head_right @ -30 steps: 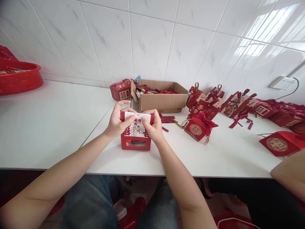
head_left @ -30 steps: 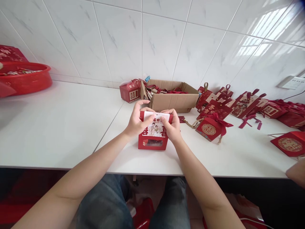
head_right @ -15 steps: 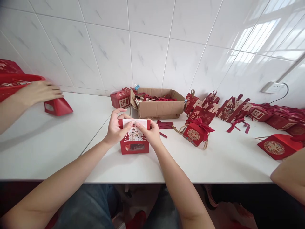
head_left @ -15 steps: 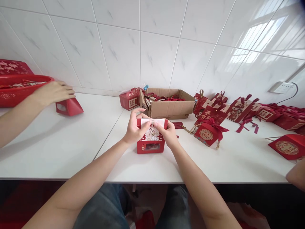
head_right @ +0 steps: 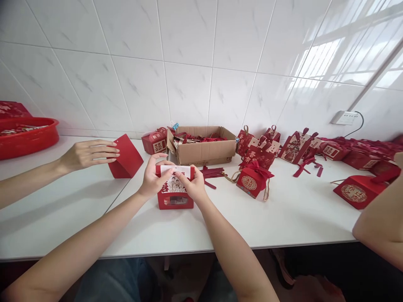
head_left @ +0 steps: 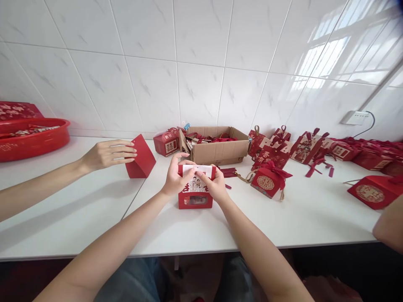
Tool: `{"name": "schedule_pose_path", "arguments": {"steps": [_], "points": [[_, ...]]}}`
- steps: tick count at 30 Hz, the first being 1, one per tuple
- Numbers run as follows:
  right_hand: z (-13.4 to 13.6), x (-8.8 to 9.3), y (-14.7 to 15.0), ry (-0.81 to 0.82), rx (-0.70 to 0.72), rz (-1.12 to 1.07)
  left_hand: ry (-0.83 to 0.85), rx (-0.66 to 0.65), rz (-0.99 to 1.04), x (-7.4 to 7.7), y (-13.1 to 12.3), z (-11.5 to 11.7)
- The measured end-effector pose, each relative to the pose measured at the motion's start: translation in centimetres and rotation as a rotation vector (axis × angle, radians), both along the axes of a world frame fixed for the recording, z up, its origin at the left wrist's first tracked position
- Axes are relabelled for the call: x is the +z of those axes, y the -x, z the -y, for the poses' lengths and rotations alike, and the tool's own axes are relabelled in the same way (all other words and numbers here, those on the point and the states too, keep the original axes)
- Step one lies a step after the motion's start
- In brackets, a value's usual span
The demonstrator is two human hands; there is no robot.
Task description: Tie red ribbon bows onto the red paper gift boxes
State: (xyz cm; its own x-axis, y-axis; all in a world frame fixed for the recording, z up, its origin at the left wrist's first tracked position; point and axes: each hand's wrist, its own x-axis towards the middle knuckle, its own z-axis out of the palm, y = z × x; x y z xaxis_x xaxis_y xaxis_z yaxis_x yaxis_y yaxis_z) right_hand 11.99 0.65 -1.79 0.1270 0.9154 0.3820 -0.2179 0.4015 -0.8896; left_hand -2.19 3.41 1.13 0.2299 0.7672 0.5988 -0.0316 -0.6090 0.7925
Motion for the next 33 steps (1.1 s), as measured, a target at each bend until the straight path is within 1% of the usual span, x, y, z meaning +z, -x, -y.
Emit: {"name": "schedule_pose_path", "arguments": {"steps": [5,10,15,18,21,23,24,25,26,27,28,29,31,33], "points": [[-0.2,-0.1,-0.2,-0.007,-0.042,0.006,0.047,0.032,-0.016,0.2,-0.5,-0.4],[0.2,-0.2,0.6,-0.048,-0.069,0.044,0.091,0.025,-0.02,0.3,0.6,-0.1],[0.4,-0.4,1.4,-0.04,-0.078,0.084,0.248,0.017,0.07,-0.3,1.5,-0.1],[0.5,-0.6,1.7,-0.041,-0.105,0.103,0.334,0.049,0.092,-0.5,1.4,-0.1],[0.2,-0.3,1.3,-0.06,-0.079,0.15,0.386,0.076,0.123,-0.5,1.1,-0.1],[-0.5,0.2,0.0,-0.113,-0.09,0.206,0.404,0.073,0.138,-0.5,1.1,-0.1],[-0.9,0.5,-1.0,-0.131,-0.14,0.246,0.405,0.07,0.136,-0.6,1.2,-0.1],[-1.5,0.8,-2.4,-0.134,-0.229,0.295,0.399,0.068,0.128,-0.7,1.3,-0.1],[-2.0,0.9,-3.9,-0.088,-0.383,0.37,0.39,0.065,0.115,-0.8,1.3,0.0],[-2.5,0.9,-5.5,0.013,-0.53,0.528,0.378,0.062,0.101,-0.8,1.4,0.0],[-2.9,0.7,-7.2,0.138,-0.624,0.769,0.366,0.058,0.086,-0.9,1.5,0.0],[-3.3,0.3,-8.8,0.273,-0.662,1.027,0.354,0.054,0.072,-1.0,1.5,0.0],[-3.7,-1.0,-11.3,0.372,-0.685,1.141,0.334,0.053,0.046,-1.0,1.5,0.0],[-3.9,-2.4,-12.8,0.435,-0.686,1.2,0.321,0.059,0.028,-1.0,1.5,0.1]]}}
